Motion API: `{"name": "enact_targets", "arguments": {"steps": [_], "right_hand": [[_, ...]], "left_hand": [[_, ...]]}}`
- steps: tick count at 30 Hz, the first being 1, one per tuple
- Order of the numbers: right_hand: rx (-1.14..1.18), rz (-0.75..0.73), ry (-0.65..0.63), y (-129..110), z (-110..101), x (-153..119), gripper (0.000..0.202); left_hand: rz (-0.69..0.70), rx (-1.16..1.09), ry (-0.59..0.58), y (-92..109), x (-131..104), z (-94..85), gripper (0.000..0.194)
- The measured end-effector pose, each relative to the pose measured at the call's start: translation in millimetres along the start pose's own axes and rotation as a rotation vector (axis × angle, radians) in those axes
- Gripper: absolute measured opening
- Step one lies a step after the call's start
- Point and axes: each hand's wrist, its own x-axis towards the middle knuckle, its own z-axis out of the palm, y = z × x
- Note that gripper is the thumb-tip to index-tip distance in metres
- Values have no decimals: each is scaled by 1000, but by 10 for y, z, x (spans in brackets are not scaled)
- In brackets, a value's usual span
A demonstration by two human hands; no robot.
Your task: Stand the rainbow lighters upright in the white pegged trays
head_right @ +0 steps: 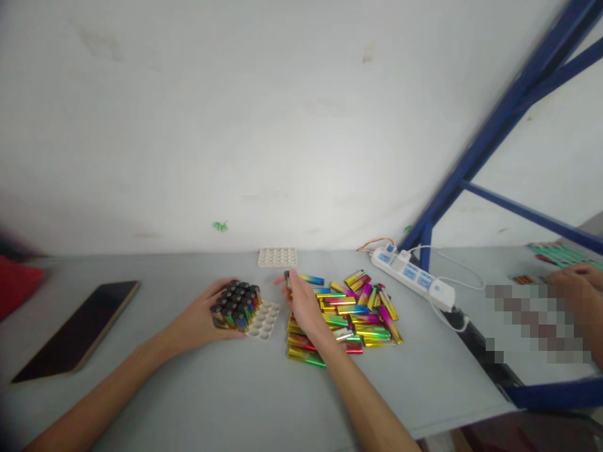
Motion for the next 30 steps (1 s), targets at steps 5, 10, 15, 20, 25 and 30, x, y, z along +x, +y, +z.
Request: {"name": "enact_targets", "arguments": {"steps": [5, 10, 15, 20, 25, 30], "right_hand": [[-306, -217, -119, -20, -73, -46, 56], [-300, -259, -78, 11, -75, -70, 42], [-438, -350, -36, 48, -39, -80, 34], [-705, -433, -130, 16, -54, -84, 13], [-894, -421, -155, 25, 8, -140, 14], [-1068, -477, -158, -15, -15, -191, 12]], "left_hand": [[-3, -9, -18, 11, -6, 18, 91], [21, 19, -10, 64, 9, 6, 92], [59, 0, -22, 111, 29, -20, 90], [70, 6, -17, 88, 32, -12, 89], [62, 29, -16, 51, 25, -4, 93], [48, 52, -36, 36, 12, -11, 90]]}}
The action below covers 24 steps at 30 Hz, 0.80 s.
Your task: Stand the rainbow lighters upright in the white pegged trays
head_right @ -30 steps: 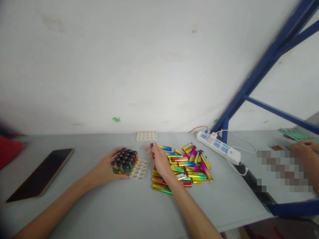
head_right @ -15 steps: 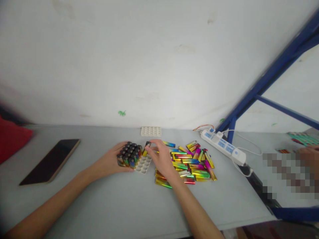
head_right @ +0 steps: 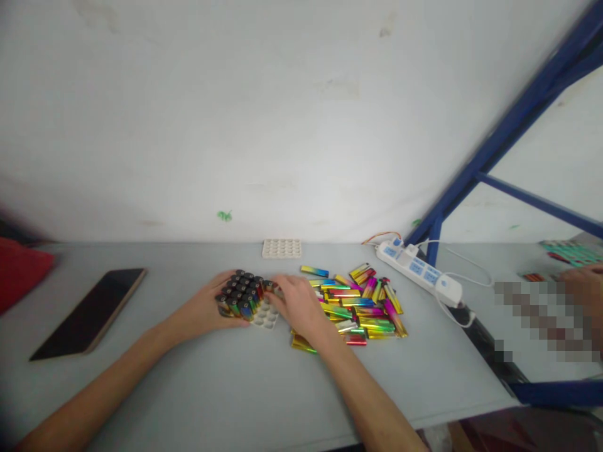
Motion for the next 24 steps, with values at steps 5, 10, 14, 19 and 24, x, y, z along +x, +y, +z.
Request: {"name": "enact_targets", "arguments": {"steps": [5, 10, 14, 19, 24], "right_hand": [[-18, 55, 127, 392, -375, -76, 24], [-181, 123, 46, 876, -632, -162, 23], [-220, 183, 13, 998, -628, -195, 29], [-197, 193, 83, 914, -552, -140, 36], [-231, 300, 48, 788, -438, -16, 35]], "left_hand": [[-11, -15, 18, -41, -19, 16, 92], [-24, -59, 16, -43, -14, 16, 91], [-41, -91, 1, -11, -5, -17, 90], [-57, -93, -15, 11, -4, -47, 88], [-62, -80, -7, 4, -14, -31, 94]]}}
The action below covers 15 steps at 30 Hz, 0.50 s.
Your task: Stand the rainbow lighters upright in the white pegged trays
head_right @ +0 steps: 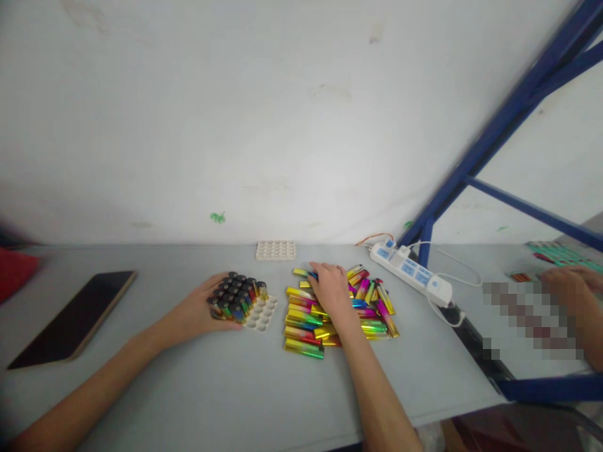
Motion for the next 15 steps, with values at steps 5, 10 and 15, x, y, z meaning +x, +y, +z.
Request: {"name": "enact_targets", "arguments": {"steps": [5, 10, 15], "right_hand": [[38, 24, -16, 6, 67, 35, 23], [302, -30, 217, 17, 34, -11, 23], [719, 67, 205, -179, -5, -38, 38]], "left_hand": [[13, 22, 4, 21, 8, 5, 90], [19, 9, 10, 25, 7, -6, 89], [11, 15, 21, -72, 1, 27, 94]]}}
